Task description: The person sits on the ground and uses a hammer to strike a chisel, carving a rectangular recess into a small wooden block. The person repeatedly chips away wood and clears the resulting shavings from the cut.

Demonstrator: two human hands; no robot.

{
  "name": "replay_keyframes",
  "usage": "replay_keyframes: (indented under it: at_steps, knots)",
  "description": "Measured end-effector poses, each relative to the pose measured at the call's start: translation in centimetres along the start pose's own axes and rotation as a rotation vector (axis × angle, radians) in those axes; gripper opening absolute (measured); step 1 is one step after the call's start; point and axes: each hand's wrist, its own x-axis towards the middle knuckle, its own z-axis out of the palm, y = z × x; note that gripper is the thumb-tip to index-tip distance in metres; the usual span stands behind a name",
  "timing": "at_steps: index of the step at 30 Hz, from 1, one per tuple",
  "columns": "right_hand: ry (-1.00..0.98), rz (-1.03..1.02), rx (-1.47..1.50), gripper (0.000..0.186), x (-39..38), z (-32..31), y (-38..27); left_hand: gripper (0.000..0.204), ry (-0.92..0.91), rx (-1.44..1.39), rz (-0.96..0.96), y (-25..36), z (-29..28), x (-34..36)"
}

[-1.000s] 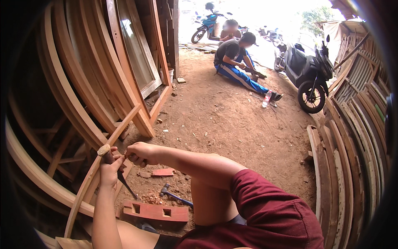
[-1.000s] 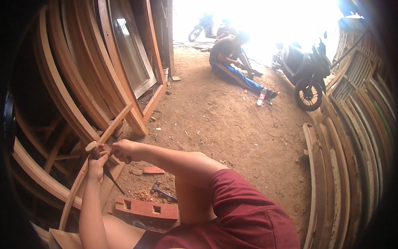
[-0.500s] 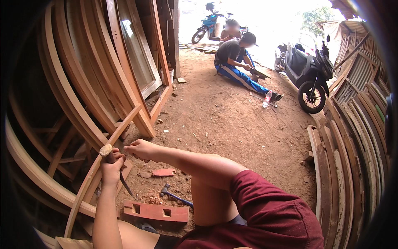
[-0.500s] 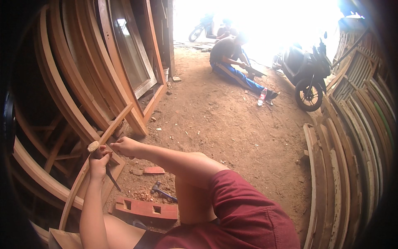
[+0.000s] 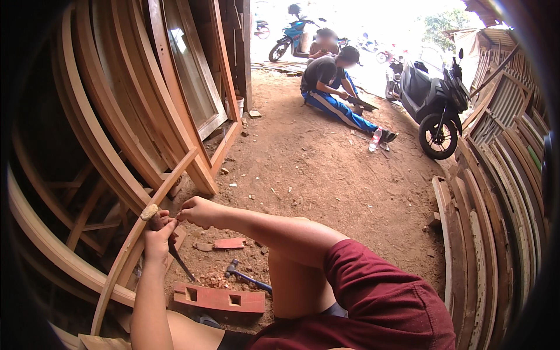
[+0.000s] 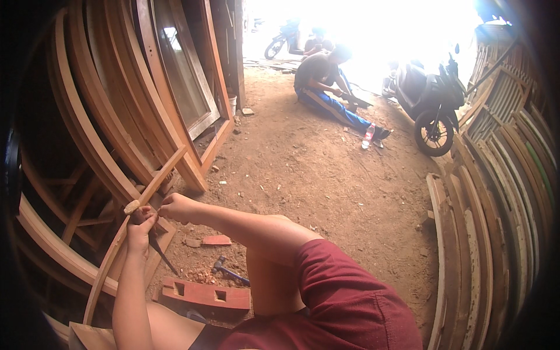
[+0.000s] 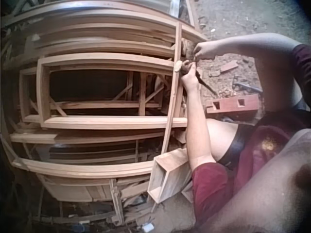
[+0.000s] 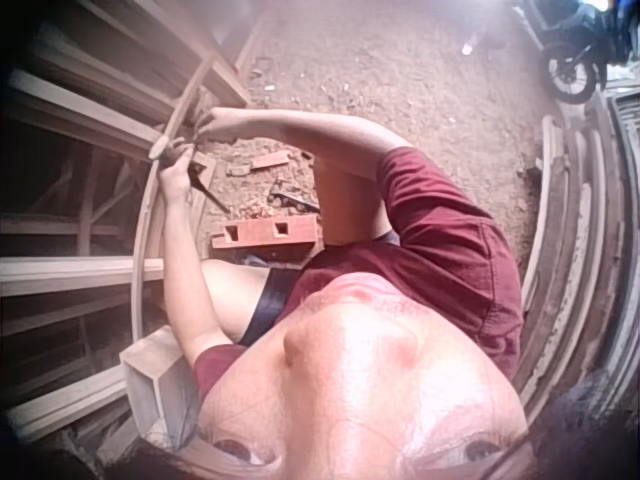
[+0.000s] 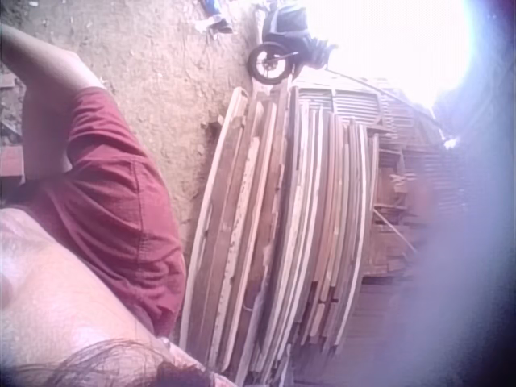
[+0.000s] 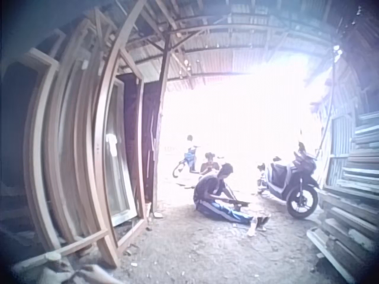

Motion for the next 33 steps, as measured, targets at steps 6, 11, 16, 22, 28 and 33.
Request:
replay_keyframes:
  at_steps: [6,11,16,22,28,33]
  knots:
    - [0.002,-0.028,0.012,0.03,0.3,0.0,0.2,0.029,0.043,-0.063,-0.029,0.7,0.3,-0.5]
    - [0.032,-0.075,0.0,0.028,0.2,0.3,0.1,0.025,0.052,0.043,0.0,0.3,-0.1,0.1]
    - [0.002,-0.166,-0.034,0.027,0.7,0.1,0.7,0.02,0.084,0.09,0.049,-0.3,-0.2,0.3]
    - [0.27,-0.19,-0.266,0.033,2.1,-1.2,1.5,0.021,0.144,0.136,0.017,-0.2,-0.1,0.0]
    - [-0.001,-0.063,0.084,0.025,2.1,-2.3,2.4,0.029,0.123,0.138,0.04,0.7,1.4,-0.9]
    - [-0.114,-0.153,0.233,0.019,1.9,-0.9,1.9,0.023,0.052,0.184,0.039,-0.3,1.1,-0.9]
